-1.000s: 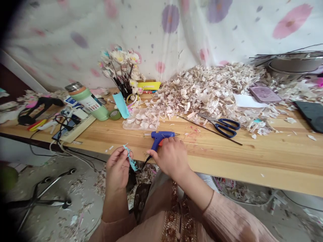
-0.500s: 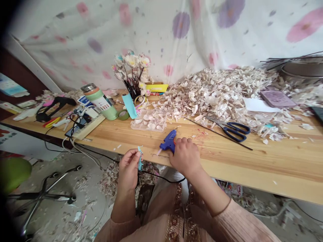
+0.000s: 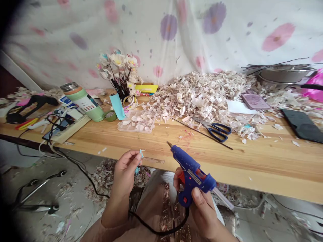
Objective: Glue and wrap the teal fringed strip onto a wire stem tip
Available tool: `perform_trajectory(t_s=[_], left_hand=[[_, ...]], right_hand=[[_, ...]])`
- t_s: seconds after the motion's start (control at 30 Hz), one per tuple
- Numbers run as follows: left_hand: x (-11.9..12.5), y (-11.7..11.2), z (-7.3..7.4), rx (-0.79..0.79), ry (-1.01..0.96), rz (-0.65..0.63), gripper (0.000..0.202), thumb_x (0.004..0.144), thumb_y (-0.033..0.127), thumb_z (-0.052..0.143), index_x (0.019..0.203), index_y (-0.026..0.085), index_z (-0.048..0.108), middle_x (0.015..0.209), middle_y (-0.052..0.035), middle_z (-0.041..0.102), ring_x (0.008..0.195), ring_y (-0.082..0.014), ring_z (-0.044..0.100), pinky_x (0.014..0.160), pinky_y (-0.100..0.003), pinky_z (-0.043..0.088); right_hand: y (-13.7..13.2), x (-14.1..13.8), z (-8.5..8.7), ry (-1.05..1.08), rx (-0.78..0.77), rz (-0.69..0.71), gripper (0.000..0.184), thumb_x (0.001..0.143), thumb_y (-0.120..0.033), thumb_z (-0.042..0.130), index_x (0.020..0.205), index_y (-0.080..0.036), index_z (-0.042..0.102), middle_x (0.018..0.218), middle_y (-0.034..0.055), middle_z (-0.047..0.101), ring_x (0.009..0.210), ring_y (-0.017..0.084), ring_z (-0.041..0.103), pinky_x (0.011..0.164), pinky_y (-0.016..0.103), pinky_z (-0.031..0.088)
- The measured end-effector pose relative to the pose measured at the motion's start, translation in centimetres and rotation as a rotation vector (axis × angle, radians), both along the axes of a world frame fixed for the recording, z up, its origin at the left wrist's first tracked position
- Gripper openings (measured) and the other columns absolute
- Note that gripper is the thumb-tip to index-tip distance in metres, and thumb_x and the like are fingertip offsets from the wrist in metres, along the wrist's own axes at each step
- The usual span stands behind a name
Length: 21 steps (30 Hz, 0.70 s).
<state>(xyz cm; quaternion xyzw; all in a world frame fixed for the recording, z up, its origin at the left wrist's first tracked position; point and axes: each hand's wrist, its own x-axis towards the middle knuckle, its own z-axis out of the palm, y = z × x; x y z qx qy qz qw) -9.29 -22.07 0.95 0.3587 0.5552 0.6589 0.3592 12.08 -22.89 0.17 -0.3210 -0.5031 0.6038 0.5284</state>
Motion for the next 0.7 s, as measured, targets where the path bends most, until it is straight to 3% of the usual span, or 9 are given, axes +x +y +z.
perform_trajectory(t_s=[0.13,0.27,0.37,0.47,0.6,0.7], left_hand=[[0.3,2.7,0.7,-0.002,0.201,-0.069,0.019,0.080,0.037,0.068,0.082,0.018,0.069,0.071,-0.0022,0.064,0.065,-0.0144,0.056,0.062,-0.025,0.044],[-0.6,9.1,1.6,-0.046,0.802,-0.300,0.017,0.085,0.028,0.055,0.079,0.019,0.069,0.071,-0.0036,0.067,0.065,-0.0175,0.058,0.064,-0.028,0.042],[-1.3,13.8,2.3,-0.083,0.958,-0.447,0.012,0.075,0.018,0.062,0.065,0.020,0.068,0.063,-0.0026,0.066,0.059,-0.0181,0.056,0.059,-0.028,0.040],[-1.4,16.3,3.7,-0.090,1.089,-0.512,0.013,0.066,0.012,0.069,0.058,0.021,0.067,0.062,-0.0032,0.066,0.060,-0.0194,0.058,0.060,-0.028,0.041],[2.1,17.0,5.4,-0.035,1.258,-0.401,0.018,0.080,0.011,0.056,0.081,0.018,0.072,0.084,-0.0109,0.070,0.081,-0.0254,0.064,0.074,-0.035,0.045],[7.2,16.5,4.8,0.004,1.374,-0.487,0.017,0.081,0.012,0.059,0.092,0.017,0.071,0.085,-0.0098,0.071,0.080,-0.0253,0.066,0.071,-0.036,0.047]], right_hand=[[0.0,0.7,0.3,0.054,0.024,-0.114,0.040,0.086,-0.058,0.049,0.110,-0.027,0.060,0.095,0.0081,0.054,0.072,0.021,0.052,0.060,0.033,0.047],[0.1,1.8,0.4,0.057,0.051,-0.172,0.041,0.085,-0.059,0.052,0.109,-0.028,0.062,0.096,0.0082,0.053,0.073,0.021,0.051,0.060,0.034,0.046],[-0.5,2.3,0.2,0.074,0.026,-0.176,0.039,0.084,-0.059,0.054,0.109,-0.030,0.062,0.098,0.0077,0.055,0.076,0.022,0.051,0.064,0.036,0.047],[-1.0,2.6,-0.2,0.149,-0.054,-0.202,0.039,0.084,-0.057,0.056,0.111,-0.031,0.062,0.102,0.0075,0.054,0.079,0.022,0.051,0.064,0.035,0.047],[-1.0,3.2,-1.2,0.210,-0.121,-0.225,0.039,0.084,-0.056,0.056,0.113,-0.031,0.062,0.105,0.0084,0.056,0.084,0.023,0.054,0.064,0.036,0.049],[-0.9,4.4,-3.0,0.201,-0.126,-0.172,0.040,0.083,-0.059,0.053,0.114,-0.033,0.059,0.110,0.0093,0.059,0.085,0.026,0.059,0.064,0.038,0.051]])
